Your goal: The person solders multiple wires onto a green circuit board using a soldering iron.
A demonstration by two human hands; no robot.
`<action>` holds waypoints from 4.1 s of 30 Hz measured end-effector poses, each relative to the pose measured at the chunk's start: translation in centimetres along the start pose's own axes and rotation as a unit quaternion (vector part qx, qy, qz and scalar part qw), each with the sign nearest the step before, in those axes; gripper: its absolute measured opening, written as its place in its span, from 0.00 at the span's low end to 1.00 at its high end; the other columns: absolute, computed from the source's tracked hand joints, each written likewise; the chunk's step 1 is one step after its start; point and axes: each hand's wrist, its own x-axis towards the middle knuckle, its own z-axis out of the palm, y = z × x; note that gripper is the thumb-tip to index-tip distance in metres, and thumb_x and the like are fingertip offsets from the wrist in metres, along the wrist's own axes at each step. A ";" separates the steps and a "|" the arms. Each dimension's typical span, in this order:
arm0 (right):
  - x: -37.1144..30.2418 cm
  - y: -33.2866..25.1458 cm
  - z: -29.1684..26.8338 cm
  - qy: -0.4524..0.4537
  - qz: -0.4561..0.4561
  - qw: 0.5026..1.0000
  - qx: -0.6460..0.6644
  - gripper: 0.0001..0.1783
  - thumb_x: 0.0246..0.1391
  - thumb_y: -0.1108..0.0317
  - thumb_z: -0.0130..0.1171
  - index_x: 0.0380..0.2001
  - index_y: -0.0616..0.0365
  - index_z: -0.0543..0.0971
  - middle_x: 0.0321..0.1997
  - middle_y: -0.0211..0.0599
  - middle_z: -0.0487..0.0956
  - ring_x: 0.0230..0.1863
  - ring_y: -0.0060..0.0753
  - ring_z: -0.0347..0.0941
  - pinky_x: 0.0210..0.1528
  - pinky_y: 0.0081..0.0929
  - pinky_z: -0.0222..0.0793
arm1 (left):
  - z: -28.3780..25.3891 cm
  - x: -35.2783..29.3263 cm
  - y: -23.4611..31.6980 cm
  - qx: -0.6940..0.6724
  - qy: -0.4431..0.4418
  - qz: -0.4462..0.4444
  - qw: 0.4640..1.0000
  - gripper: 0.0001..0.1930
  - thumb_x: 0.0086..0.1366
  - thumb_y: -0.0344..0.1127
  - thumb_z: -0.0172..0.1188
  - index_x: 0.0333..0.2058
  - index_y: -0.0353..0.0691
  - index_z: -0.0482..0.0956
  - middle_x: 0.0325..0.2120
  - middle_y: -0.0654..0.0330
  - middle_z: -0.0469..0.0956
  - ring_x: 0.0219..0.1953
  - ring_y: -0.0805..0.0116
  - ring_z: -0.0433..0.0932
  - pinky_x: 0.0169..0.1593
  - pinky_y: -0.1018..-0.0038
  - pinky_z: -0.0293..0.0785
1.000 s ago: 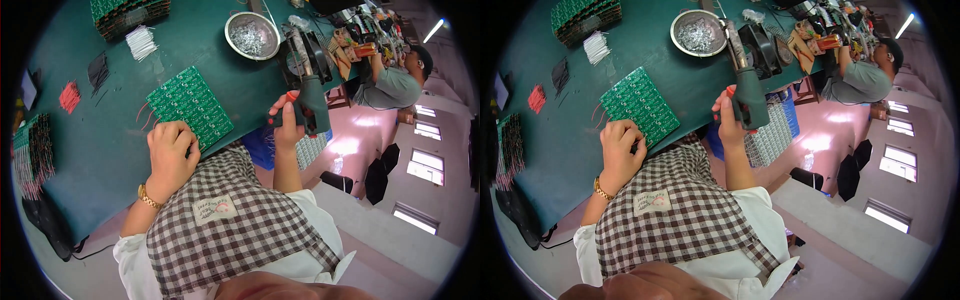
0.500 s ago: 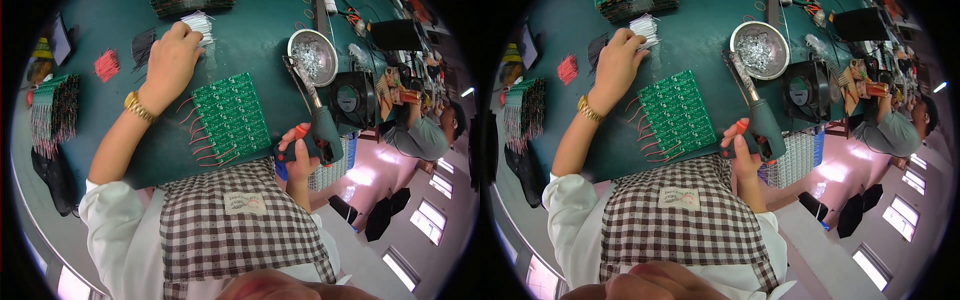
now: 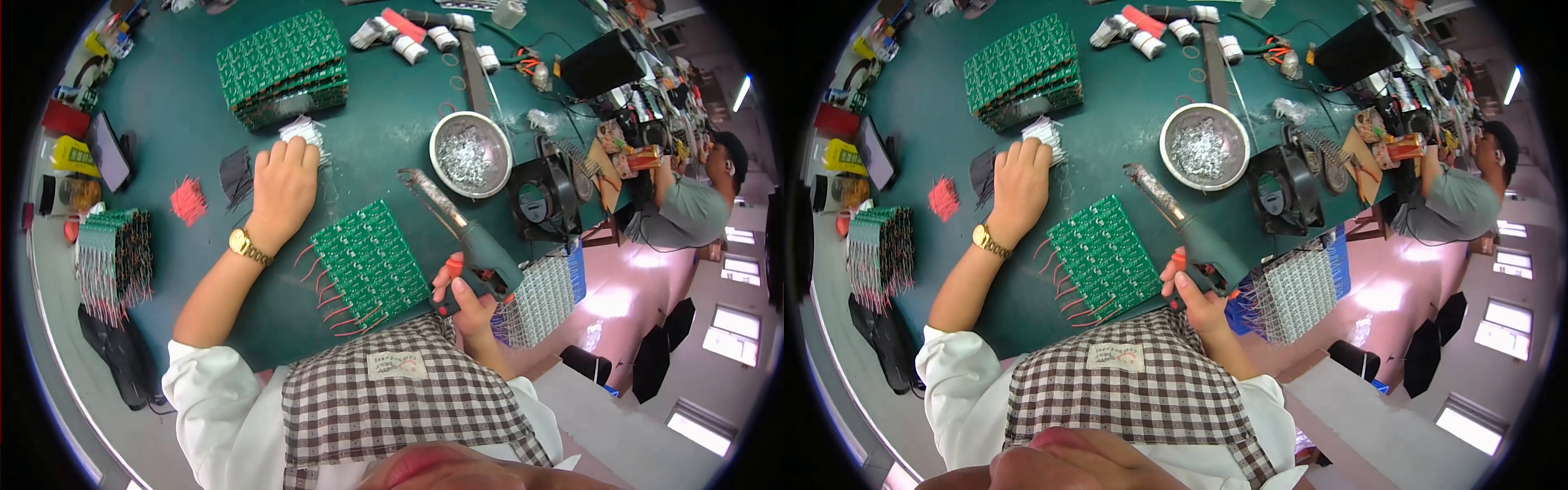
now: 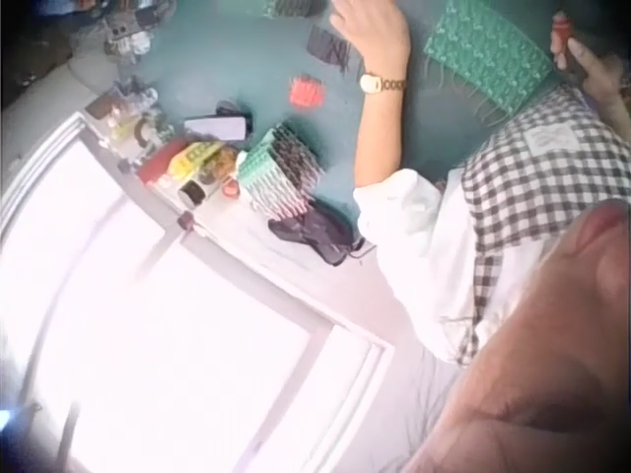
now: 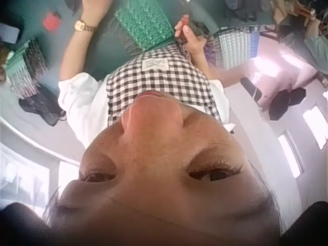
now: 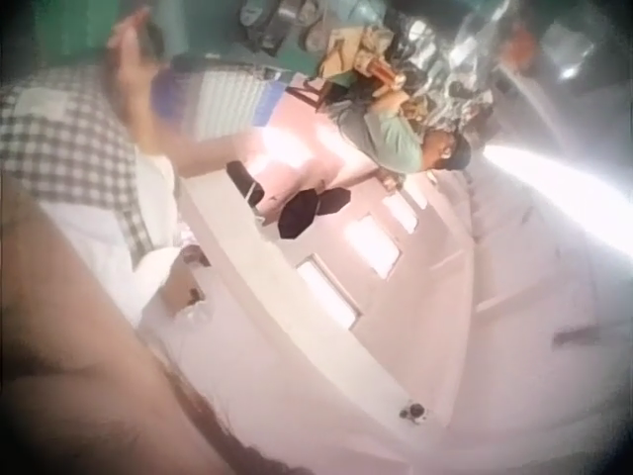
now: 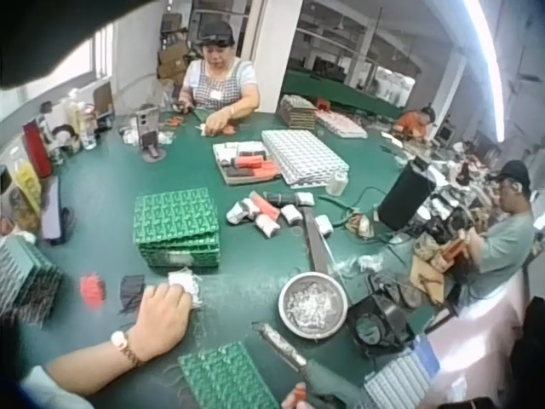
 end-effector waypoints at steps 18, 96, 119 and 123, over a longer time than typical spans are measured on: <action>-1.2 -0.9 2.4 -0.116 0.169 0.979 0.017 0.21 0.54 0.71 0.53 0.51 0.62 0.65 0.33 0.44 0.75 0.27 0.28 0.71 0.32 0.26 0.70 | -6.2 -7.1 1.9 -0.464 -0.159 -0.325 0.809 0.04 0.64 0.26 0.50 0.29 0.34 0.68 0.22 0.57 0.67 0.25 0.66 0.68 0.30 0.72 0.66; -2.3 -3.4 1.5 -0.179 0.250 0.950 -0.060 0.22 0.54 0.63 0.55 0.49 0.63 0.68 0.41 0.40 0.73 0.33 0.27 0.72 0.37 0.26 0.69 | -6.2 -8.2 6.5 -0.411 -0.100 -0.359 0.832 0.08 0.62 0.31 0.57 0.26 0.34 0.72 0.21 0.54 0.70 0.22 0.59 0.69 0.28 0.71 0.67; -2.8 -3.6 1.8 -0.129 0.320 0.935 -0.082 0.13 0.51 0.68 0.58 0.39 0.62 0.73 0.35 0.33 0.75 0.32 0.23 0.71 0.37 0.22 0.68 | -5.1 -8.3 6.8 -0.335 -0.124 -0.312 0.880 0.07 0.59 0.34 0.59 0.25 0.39 0.73 0.22 0.59 0.73 0.22 0.57 0.72 0.23 0.67 0.67; -3.1 -3.2 1.5 -0.132 0.311 0.938 -0.080 0.13 0.51 0.69 0.57 0.39 0.62 0.73 0.35 0.34 0.75 0.32 0.23 0.71 0.37 0.22 0.68 | -5.1 -8.3 6.9 -0.330 -0.130 -0.314 0.881 0.07 0.58 0.34 0.59 0.25 0.40 0.73 0.21 0.59 0.73 0.22 0.57 0.72 0.23 0.67 0.67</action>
